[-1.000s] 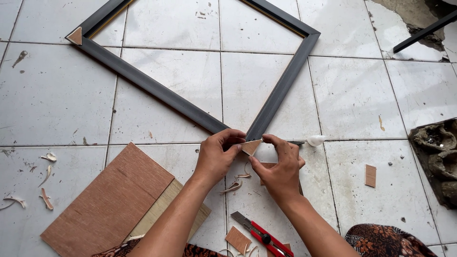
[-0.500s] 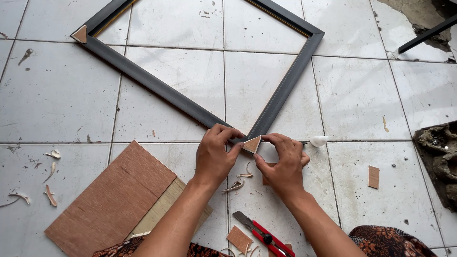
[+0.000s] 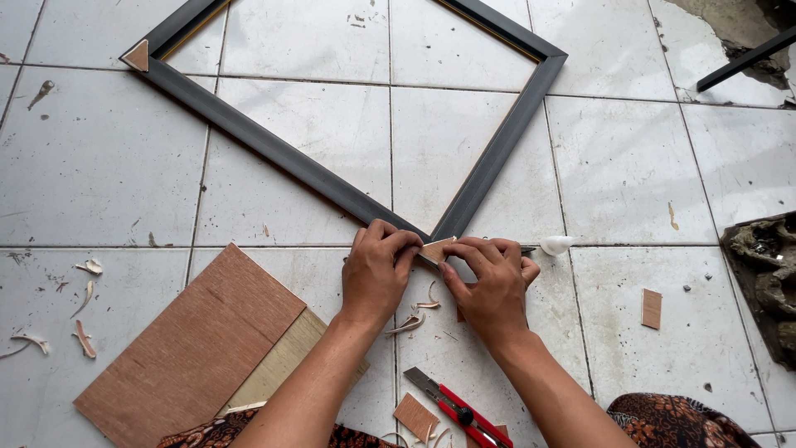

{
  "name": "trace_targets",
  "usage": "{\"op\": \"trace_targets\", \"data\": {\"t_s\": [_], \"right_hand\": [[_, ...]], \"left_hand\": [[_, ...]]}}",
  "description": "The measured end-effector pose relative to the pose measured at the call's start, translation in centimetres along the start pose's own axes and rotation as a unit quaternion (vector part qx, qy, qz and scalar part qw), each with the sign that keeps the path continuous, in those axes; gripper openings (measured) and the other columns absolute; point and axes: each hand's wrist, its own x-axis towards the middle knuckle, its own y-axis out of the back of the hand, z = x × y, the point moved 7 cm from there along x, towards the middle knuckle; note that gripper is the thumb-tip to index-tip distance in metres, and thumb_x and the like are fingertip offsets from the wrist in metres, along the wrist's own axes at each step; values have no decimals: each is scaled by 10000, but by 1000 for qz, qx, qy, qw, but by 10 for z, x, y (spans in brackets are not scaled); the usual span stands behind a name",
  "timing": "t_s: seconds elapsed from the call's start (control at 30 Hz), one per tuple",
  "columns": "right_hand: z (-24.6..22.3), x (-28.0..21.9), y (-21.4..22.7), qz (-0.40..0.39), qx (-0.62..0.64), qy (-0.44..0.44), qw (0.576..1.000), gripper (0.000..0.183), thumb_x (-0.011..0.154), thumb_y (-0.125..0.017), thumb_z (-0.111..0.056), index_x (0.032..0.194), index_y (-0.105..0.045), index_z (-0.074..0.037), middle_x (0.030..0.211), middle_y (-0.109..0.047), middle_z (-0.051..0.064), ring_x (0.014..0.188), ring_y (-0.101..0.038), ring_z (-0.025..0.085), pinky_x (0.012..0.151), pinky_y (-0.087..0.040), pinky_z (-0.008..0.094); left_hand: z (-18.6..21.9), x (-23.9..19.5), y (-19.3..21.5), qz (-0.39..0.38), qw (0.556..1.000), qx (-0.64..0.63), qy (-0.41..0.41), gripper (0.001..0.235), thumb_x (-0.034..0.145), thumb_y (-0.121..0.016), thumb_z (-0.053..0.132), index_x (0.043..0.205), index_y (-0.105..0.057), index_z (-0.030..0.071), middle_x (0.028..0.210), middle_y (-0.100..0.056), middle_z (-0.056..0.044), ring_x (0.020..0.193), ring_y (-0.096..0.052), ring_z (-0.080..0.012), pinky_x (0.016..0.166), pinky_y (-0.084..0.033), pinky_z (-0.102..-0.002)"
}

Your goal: Reinforcing the corners of a picture frame by cutting and gluing small wooden triangles.

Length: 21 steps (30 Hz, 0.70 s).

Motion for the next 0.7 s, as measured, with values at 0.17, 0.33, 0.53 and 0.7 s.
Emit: {"op": "trace_targets", "data": {"t_s": [0.17,0.33,0.53,0.7], "right_hand": [[-3,2,2,8,23,2,1000,247,800,-594,-388,1031,-615,-302,1053,-591,-72,1000,-439,153,824,-275,411],[-3,1,0,9,14,7,1000,231,811,-580,-395,1024,-619,-314,1053,-592,-80,992,-441,149,826,-282,413],[0,-1,-2,15,-18,15,1000,235,803,-581,-418,1016,-618,-328,1053,-591,-94,993,-437,151,830,-281,421],[-7,0,2,20,-82,40,996,197,826,-541,-427,983,-620,-339,1064,-554,-105,994,-422,149,797,-288,406]], "left_hand": [[1,0,0,-3,1000,6,6,83,763,-622,115,797,-664,178,782,-523,-36,803,-560,-243,658,-503,-378],[1,1,0,-5,1000,6,8,83,764,-623,115,798,-662,180,782,-516,-37,798,-565,-244,652,-502,-374],[2,-1,-1,-3,1000,-7,9,93,759,-623,104,807,-662,173,784,-519,-48,792,-579,-260,642,-506,-388],[12,-3,-8,-10,985,150,-78,176,799,-572,95,810,-674,237,789,-503,-51,727,-573,-222,568,-505,-339]]}}
